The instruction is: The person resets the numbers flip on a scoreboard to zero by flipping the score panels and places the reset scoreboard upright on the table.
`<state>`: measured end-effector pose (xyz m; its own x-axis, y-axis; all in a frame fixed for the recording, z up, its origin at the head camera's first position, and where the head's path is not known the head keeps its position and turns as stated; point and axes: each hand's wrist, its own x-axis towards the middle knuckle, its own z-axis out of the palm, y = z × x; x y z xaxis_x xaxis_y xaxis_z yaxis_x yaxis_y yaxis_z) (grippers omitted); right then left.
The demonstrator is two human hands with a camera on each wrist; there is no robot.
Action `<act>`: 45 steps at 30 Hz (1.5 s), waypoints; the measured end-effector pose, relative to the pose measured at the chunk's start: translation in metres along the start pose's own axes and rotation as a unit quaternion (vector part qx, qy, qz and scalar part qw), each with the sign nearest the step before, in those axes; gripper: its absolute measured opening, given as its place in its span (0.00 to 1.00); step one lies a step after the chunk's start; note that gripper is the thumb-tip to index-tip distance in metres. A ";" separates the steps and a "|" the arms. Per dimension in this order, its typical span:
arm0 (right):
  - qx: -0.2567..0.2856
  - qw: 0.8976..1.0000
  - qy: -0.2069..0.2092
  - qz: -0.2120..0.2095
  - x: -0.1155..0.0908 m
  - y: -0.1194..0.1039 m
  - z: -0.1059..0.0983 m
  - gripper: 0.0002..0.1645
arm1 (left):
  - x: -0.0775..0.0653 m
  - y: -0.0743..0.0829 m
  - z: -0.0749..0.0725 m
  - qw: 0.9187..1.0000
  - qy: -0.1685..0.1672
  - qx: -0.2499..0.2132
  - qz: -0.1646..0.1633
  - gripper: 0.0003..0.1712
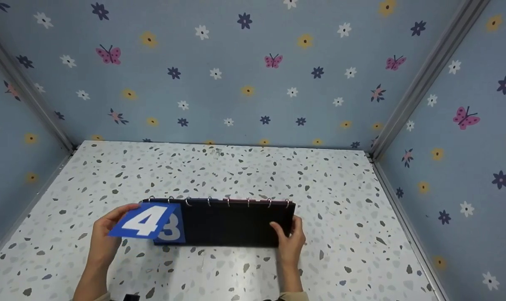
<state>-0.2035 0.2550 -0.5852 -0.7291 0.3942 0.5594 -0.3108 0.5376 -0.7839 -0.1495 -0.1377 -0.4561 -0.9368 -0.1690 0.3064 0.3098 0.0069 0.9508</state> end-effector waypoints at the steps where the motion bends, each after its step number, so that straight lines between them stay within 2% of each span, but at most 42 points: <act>1: -0.001 1.000 0.000 0.001 0.000 0.000 0.000 0.24 | 0.002 0.000 0.000 1.000 -0.003 -0.002 0.017 0.11; 4: -0.007 1.000 0.001 0.006 0.000 0.000 0.000 0.24 | 0.009 0.000 0.004 0.997 0.006 0.015 0.071 0.15; 9: -0.008 1.000 0.001 0.012 -0.001 0.000 0.001 0.25 | 0.022 0.012 0.013 0.986 0.060 0.072 0.136 0.13; 12: -0.004 1.000 0.000 0.009 -0.001 0.000 0.001 0.24 | 0.029 0.023 0.020 0.976 0.101 0.116 0.157 0.10; 16: -0.002 1.000 0.001 0.000 0.000 0.001 0.001 0.24 | 0.039 0.032 0.026 0.964 0.137 0.159 0.161 0.08; 20: 0.002 1.000 0.002 -0.007 0.000 0.004 0.001 0.23 | 0.048 0.027 0.028 0.964 0.143 0.171 0.142 0.08; 24: 0.004 1.000 0.004 -0.008 -0.001 0.007 0.002 0.24 | 0.061 0.000 0.024 0.968 0.142 0.170 0.116 0.09; 27: 0.004 1.000 0.006 -0.009 -0.001 0.009 0.002 0.24 | 0.068 -0.017 0.023 0.968 0.144 0.173 0.108 0.11; 32: 0.009 1.000 0.006 -0.017 -0.001 0.008 0.002 0.24 | 0.074 -0.021 0.027 0.971 0.136 0.176 0.090 0.12; 36: 0.010 1.000 0.005 -0.015 -0.001 0.007 0.002 0.24 | 0.077 -0.024 0.029 0.974 0.124 0.183 0.037 0.13; 40: 0.006 1.000 0.001 -0.001 -0.001 0.005 0.001 0.24 | 0.079 -0.025 0.028 0.975 0.115 0.190 -0.022 0.15; 42: 0.010 1.000 0.000 0.011 -0.001 0.003 0.001 0.24 | 0.079 -0.025 0.028 0.974 0.109 0.194 -0.044 0.16; 45: 0.006 1.000 -0.001 0.019 -0.001 0.003 0.001 0.25 | 0.080 -0.025 0.027 0.971 0.097 0.208 -0.061 0.18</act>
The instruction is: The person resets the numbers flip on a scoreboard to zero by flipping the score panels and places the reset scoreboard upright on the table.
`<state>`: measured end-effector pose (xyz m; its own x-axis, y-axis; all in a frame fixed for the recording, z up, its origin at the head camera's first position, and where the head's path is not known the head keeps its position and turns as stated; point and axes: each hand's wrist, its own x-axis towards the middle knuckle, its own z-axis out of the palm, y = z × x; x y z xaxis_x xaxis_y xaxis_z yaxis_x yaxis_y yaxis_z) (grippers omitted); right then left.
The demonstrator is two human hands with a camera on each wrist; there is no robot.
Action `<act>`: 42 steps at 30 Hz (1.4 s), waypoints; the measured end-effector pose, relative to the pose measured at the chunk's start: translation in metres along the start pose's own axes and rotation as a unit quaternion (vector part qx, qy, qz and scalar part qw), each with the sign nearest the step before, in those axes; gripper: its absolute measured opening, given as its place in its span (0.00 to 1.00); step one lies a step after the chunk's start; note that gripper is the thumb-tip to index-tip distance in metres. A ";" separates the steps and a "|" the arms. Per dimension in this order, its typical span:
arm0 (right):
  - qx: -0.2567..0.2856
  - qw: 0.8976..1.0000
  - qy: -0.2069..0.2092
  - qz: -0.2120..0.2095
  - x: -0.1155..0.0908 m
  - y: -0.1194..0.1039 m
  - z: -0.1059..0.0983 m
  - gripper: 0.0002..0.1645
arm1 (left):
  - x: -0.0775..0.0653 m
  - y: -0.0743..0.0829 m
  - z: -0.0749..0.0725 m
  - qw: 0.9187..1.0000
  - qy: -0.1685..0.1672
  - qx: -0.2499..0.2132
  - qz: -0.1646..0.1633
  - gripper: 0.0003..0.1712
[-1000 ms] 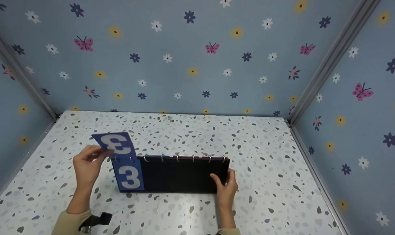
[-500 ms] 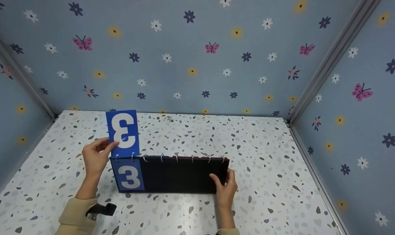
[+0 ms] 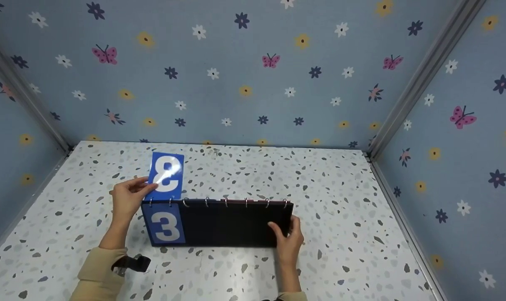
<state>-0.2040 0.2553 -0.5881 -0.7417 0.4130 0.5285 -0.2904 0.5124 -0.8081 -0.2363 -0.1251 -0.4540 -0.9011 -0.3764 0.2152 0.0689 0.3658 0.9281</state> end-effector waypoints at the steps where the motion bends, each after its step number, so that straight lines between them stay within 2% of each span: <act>1: 0.002 1.000 0.000 -0.001 0.000 0.000 0.000 0.25 | 0.000 0.000 -0.001 1.000 -0.004 0.005 -0.001 0.18; 8: 0.002 0.999 0.007 -0.031 0.002 0.007 0.002 0.24 | 0.001 -0.004 -0.005 0.999 -0.017 0.038 -0.011 0.12; 12: -0.002 0.999 0.009 -0.034 0.002 0.009 0.003 0.24 | -0.001 -0.007 -0.008 0.999 -0.014 0.048 -0.013 0.17; 18: -0.017 1.000 0.008 -0.024 0.001 0.014 0.004 0.24 | -0.011 -0.013 -0.012 0.999 0.005 0.048 0.007 0.20; 21: -0.019 0.999 0.011 -0.031 0.001 0.015 0.004 0.24 | -0.020 -0.015 -0.014 0.998 0.029 0.047 0.023 0.17; 24: -0.014 0.999 0.012 -0.037 0.001 0.013 0.003 0.24 | -0.030 -0.015 -0.015 0.996 0.069 0.034 0.047 0.13; 28: -0.007 0.999 0.010 -0.035 0.001 0.007 0.002 0.24 | -0.047 -0.016 -0.014 0.989 0.125 0.001 0.082 0.11; 31: -0.006 0.999 0.007 -0.031 0.000 0.003 0.001 0.24 | -0.061 -0.019 -0.011 0.983 0.155 -0.016 0.102 0.11; 34: -0.006 1.000 0.005 -0.026 0.000 -0.002 0.000 0.24 | -0.074 -0.024 -0.006 0.980 0.165 -0.031 0.108 0.12; 36: -0.002 1.000 0.001 -0.009 0.000 -0.010 -0.002 0.24 | -0.082 -0.028 -0.002 0.980 0.167 -0.034 0.102 0.14; 38: 0.000 1.000 0.001 -0.009 0.001 -0.013 -0.002 0.23 | -0.089 -0.031 0.002 0.982 0.162 -0.038 0.092 0.16; 42: 0.006 1.000 0.005 -0.021 0.000 -0.004 0.000 0.23 | -0.098 -0.039 0.009 0.983 0.161 -0.029 0.079 0.21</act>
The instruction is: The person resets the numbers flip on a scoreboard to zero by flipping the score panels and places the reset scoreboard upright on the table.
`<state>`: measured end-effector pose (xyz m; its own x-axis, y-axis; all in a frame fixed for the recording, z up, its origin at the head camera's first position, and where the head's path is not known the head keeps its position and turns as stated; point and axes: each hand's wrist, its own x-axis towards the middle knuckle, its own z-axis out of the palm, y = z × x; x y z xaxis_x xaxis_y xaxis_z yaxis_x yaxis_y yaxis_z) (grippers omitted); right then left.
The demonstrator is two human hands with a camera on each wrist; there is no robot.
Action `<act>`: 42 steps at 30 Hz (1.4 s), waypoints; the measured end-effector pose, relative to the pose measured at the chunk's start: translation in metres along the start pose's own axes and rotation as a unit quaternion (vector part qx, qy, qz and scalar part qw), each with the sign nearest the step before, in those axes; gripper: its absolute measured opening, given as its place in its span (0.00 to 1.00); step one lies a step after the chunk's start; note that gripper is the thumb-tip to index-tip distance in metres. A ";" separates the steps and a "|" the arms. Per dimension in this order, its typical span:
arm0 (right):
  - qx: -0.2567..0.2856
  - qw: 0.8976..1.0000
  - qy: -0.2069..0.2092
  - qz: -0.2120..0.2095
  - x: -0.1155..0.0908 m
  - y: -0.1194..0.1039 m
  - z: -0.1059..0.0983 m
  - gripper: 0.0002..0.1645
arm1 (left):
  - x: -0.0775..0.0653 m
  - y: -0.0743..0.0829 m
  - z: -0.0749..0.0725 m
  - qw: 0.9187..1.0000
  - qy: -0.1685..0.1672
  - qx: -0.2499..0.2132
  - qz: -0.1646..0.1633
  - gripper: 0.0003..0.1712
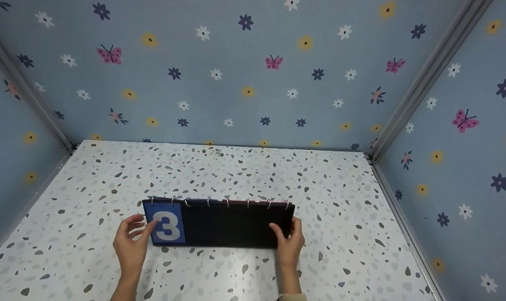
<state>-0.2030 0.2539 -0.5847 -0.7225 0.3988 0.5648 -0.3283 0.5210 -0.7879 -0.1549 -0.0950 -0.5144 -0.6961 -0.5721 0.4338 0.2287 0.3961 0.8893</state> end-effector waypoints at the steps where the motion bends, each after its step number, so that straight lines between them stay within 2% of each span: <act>1: -0.007 1.000 0.003 -0.014 -0.001 0.007 0.001 0.24 | -0.002 -0.002 0.001 1.000 0.000 0.005 -0.002 0.22; 6: -0.010 1.000 0.003 -0.012 -0.002 0.009 0.001 0.25 | -0.010 -0.011 0.007 1.000 0.002 0.014 -0.018 0.24; 11: 0.006 1.000 -0.005 0.007 0.001 -0.003 -0.002 0.24 | -0.013 -0.017 0.013 1.000 0.006 0.018 -0.013 0.23; 17: 0.011 0.999 -0.004 0.038 0.002 -0.023 -0.004 0.23 | -0.009 -0.021 0.014 1.000 0.012 0.017 -0.010 0.18; 23: 0.044 0.998 0.008 0.046 0.003 -0.039 -0.006 0.22 | -0.001 -0.020 0.008 0.999 0.000 0.023 -0.039 0.13; 28: 0.028 0.999 0.002 0.039 0.003 -0.026 -0.004 0.22 | 0.001 -0.017 0.000 0.997 -0.019 0.029 -0.062 0.10; 32: 0.014 0.999 -0.009 0.032 0.001 -0.014 -0.003 0.23 | 0.000 -0.013 -0.005 0.998 -0.022 0.049 -0.042 0.09; 35: 0.003 1.000 -0.009 0.015 0.000 -0.006 -0.002 0.24 | -0.001 -0.009 -0.009 0.997 -0.022 0.065 -0.027 0.12; 39: -0.006 1.000 -0.003 -0.010 0.000 0.002 0.000 0.24 | -0.003 -0.002 -0.015 0.996 -0.035 0.073 -0.033 0.18; 42: -0.004 1.000 -0.002 -0.009 0.000 0.003 0.000 0.24 | -0.003 0.003 -0.021 0.996 -0.048 0.058 -0.043 0.17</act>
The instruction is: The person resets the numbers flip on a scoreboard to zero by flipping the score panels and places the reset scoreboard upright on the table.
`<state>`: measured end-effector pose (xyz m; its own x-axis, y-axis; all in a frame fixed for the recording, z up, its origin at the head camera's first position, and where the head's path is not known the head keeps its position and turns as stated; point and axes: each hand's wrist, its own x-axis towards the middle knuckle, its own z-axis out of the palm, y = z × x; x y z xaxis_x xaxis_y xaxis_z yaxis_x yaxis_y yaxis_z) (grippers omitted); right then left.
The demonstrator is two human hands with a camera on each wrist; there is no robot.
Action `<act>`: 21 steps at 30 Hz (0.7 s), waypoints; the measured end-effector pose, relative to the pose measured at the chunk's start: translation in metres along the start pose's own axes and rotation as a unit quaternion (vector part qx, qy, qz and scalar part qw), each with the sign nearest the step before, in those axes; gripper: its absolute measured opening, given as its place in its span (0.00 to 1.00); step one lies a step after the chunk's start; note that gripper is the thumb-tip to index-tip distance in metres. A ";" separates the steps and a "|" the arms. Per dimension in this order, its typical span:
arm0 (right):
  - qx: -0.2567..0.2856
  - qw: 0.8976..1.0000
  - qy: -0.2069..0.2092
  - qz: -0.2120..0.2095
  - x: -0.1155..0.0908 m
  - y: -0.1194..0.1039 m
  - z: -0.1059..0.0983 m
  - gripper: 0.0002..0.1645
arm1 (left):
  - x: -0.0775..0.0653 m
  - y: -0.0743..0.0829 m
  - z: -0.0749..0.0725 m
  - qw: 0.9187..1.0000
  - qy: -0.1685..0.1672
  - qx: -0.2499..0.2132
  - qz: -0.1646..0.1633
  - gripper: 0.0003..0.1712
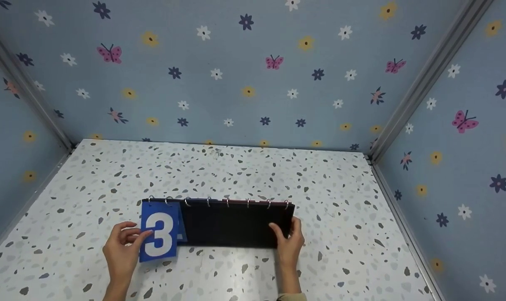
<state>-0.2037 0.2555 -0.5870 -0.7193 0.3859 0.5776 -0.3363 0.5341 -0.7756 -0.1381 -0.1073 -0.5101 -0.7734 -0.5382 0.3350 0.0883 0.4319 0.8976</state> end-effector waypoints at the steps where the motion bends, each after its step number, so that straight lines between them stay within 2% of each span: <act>1: 0.006 1.000 0.000 0.007 0.000 -0.001 0.000 0.24 | 0.000 0.001 -0.002 1.000 -0.005 -0.009 -0.003 0.16; 5: 0.004 1.000 -0.001 0.011 0.001 -0.002 0.000 0.24 | 0.001 0.005 -0.011 0.998 -0.039 -0.039 -0.002 0.09; 10: 0.003 1.000 0.004 -0.014 0.000 0.005 0.001 0.23 | 0.007 0.011 -0.021 0.992 -0.088 -0.085 0.001 0.06; 12: 0.008 1.000 0.008 -0.021 0.000 0.008 0.001 0.23 | 0.010 0.013 -0.025 0.987 -0.106 -0.124 -0.004 0.06; 16: 0.017 0.999 0.010 -0.025 0.000 0.012 0.002 0.24 | 0.015 0.018 -0.033 0.968 -0.145 -0.200 -0.034 0.09; 18: 0.019 0.999 0.010 -0.025 -0.001 0.014 0.003 0.24 | 0.018 0.021 -0.036 0.960 -0.165 -0.220 -0.049 0.10; 21: 0.018 1.000 0.007 -0.014 -0.001 0.010 0.002 0.23 | 0.022 0.025 -0.039 0.957 -0.178 -0.226 -0.047 0.11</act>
<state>-0.2079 0.2588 -0.5961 -0.7005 0.3817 0.6030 -0.3780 0.5182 -0.7672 -0.1286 -0.1363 -0.4691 -0.9490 -0.2440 0.1996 0.2074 -0.0064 0.9782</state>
